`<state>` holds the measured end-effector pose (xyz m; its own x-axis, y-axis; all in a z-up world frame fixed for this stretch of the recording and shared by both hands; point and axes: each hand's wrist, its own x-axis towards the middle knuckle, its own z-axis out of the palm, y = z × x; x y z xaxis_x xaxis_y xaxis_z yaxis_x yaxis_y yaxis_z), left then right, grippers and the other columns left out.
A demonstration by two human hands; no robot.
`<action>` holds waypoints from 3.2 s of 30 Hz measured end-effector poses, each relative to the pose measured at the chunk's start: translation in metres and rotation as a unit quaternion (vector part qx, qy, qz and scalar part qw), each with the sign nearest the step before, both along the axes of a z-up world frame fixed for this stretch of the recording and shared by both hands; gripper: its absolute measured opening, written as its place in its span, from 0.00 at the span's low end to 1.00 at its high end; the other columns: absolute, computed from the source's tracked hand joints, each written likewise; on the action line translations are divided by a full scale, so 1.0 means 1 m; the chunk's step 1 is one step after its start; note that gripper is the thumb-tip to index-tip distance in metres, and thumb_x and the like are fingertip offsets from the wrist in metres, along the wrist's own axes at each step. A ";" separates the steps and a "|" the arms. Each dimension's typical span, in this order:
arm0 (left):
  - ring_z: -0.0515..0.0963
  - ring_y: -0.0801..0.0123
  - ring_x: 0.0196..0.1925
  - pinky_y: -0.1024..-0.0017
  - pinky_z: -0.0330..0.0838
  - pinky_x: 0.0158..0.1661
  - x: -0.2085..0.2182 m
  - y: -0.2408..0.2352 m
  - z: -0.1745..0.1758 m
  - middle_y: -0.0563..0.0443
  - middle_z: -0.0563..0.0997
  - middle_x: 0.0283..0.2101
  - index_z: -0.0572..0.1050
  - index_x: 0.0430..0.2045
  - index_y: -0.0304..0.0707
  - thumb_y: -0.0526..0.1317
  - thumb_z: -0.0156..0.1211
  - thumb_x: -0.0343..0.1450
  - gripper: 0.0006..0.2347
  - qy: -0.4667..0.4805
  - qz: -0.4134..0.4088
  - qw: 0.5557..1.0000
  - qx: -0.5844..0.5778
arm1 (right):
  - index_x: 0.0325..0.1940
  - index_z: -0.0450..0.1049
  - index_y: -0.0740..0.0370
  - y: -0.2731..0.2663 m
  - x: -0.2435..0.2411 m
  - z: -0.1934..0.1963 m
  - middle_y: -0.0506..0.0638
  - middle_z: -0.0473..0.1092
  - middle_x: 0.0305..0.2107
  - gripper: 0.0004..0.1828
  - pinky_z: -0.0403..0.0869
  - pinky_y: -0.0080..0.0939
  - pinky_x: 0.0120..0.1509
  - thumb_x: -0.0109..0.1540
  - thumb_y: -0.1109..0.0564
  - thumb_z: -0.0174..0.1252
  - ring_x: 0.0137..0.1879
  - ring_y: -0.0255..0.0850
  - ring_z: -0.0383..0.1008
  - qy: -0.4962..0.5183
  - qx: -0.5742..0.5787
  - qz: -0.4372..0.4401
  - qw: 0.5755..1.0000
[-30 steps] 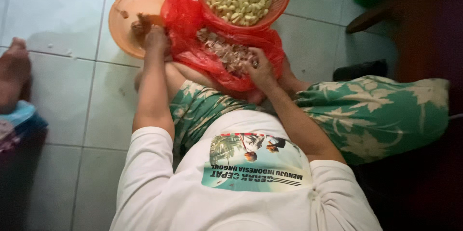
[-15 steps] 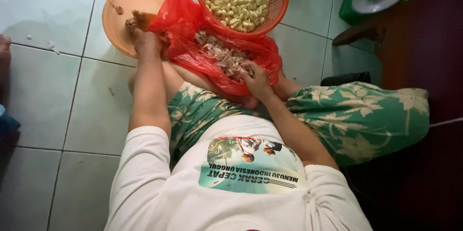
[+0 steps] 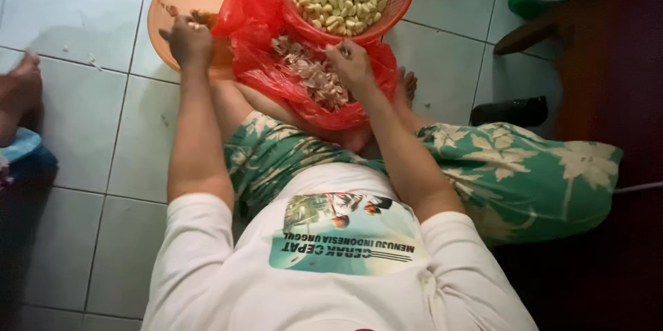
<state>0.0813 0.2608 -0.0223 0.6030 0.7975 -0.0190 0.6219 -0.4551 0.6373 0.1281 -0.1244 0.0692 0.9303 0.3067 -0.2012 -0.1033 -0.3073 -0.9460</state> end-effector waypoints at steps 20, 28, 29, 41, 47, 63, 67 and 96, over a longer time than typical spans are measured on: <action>0.86 0.58 0.36 0.65 0.86 0.35 -0.033 -0.277 0.100 0.40 0.82 0.39 0.77 0.51 0.36 0.36 0.52 0.78 0.10 -0.292 -0.114 0.725 -0.613 | 0.47 0.83 0.59 -0.045 -0.008 0.020 0.55 0.78 0.27 0.13 0.80 0.38 0.35 0.58 0.61 0.71 0.32 0.39 0.80 0.006 0.242 -0.005 0.970; 0.86 0.66 0.31 0.72 0.83 0.29 -0.041 -0.278 0.109 0.47 0.83 0.37 0.77 0.53 0.39 0.40 0.56 0.78 0.11 -0.268 -0.187 0.773 -0.543 | 0.52 0.82 0.58 -0.053 -0.036 0.080 0.56 0.75 0.30 0.18 0.79 0.41 0.43 0.58 0.63 0.73 0.38 0.37 0.76 -0.129 0.151 0.123 0.972; 0.82 0.68 0.24 0.75 0.78 0.23 -0.041 -0.280 0.110 0.45 0.82 0.33 0.76 0.52 0.36 0.41 0.59 0.78 0.12 -0.270 -0.197 0.782 -0.526 | 0.50 0.82 0.57 -0.051 -0.037 0.080 0.54 0.75 0.29 0.14 0.79 0.41 0.42 0.59 0.60 0.72 0.36 0.37 0.76 -0.133 0.121 0.146 0.973; 0.84 0.71 0.25 0.73 0.83 0.25 -0.039 -0.284 0.093 0.52 0.77 0.27 0.76 0.52 0.30 0.41 0.55 0.79 0.13 -0.234 -0.271 0.791 -0.496 | 0.45 0.79 0.63 -0.049 -0.036 0.061 0.63 0.73 0.31 0.12 0.78 0.49 0.41 0.58 0.59 0.64 0.39 0.54 0.79 -0.232 -0.070 0.194 0.951; 0.82 0.74 0.22 0.76 0.80 0.22 -0.043 -0.291 0.112 0.52 0.76 0.25 0.77 0.53 0.29 0.39 0.56 0.78 0.13 -0.255 -0.272 0.800 -0.470 | 0.44 0.76 0.67 -0.045 -0.043 0.070 0.65 0.73 0.31 0.11 0.80 0.53 0.40 0.58 0.62 0.60 0.39 0.60 0.79 -0.324 -0.077 0.183 0.925; 0.82 0.72 0.26 0.82 0.70 0.20 -0.052 -0.285 0.158 0.48 0.78 0.24 0.72 0.60 0.31 0.34 0.49 0.73 0.19 -0.265 -0.203 0.689 -0.643 | 0.49 0.73 0.66 -0.069 -0.008 0.026 0.53 0.66 0.20 0.14 0.63 0.39 0.14 0.59 0.65 0.53 0.17 0.36 0.61 0.142 0.282 0.093 0.944; 0.80 0.66 0.23 0.79 0.68 0.22 -0.058 -0.281 0.140 0.49 0.73 0.18 0.77 0.51 0.35 0.37 0.51 0.70 0.16 -0.265 -0.138 0.662 -0.688 | 0.48 0.70 0.58 -0.071 -0.007 0.044 0.56 0.73 0.26 0.13 0.64 0.35 0.17 0.59 0.60 0.54 0.18 0.35 0.64 0.179 0.322 0.086 0.926; 0.83 0.80 0.33 0.82 0.75 0.32 -0.047 -0.287 0.094 0.62 0.84 0.33 0.87 0.35 0.63 0.45 0.74 0.62 0.10 -0.160 -0.142 0.944 -0.252 | 0.69 0.55 0.61 -0.052 -0.027 0.030 0.55 0.68 0.20 0.22 0.64 0.39 0.16 0.72 0.52 0.40 0.16 0.41 0.65 0.116 0.199 0.123 0.965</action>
